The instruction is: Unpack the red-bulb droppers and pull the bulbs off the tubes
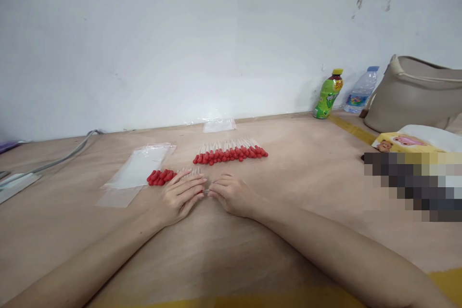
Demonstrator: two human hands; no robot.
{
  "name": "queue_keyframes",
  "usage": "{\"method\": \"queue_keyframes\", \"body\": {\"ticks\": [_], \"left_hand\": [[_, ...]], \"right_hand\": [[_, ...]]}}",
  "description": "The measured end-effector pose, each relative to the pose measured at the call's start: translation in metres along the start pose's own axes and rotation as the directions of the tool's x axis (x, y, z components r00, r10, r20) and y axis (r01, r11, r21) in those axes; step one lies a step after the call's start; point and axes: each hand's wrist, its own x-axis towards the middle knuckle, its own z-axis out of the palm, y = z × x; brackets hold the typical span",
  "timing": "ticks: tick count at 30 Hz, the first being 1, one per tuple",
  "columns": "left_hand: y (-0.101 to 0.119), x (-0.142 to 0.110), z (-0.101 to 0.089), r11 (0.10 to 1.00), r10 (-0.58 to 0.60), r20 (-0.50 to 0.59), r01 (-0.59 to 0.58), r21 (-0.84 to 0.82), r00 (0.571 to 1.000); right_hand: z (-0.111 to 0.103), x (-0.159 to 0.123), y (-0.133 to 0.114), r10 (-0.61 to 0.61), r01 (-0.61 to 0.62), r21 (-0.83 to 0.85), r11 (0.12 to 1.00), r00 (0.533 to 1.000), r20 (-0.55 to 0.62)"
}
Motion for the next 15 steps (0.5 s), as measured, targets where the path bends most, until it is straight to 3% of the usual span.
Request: {"method": "queue_keyframes", "body": {"ticks": [15], "left_hand": [[-0.001, -0.005, -0.003, 0.998, -0.029, 0.092, 0.034, -0.045, 0.995]], "right_hand": [[-0.006, -0.010, 0.003, -0.128, 0.126, -0.083, 0.989, 0.991, -0.022]]}}
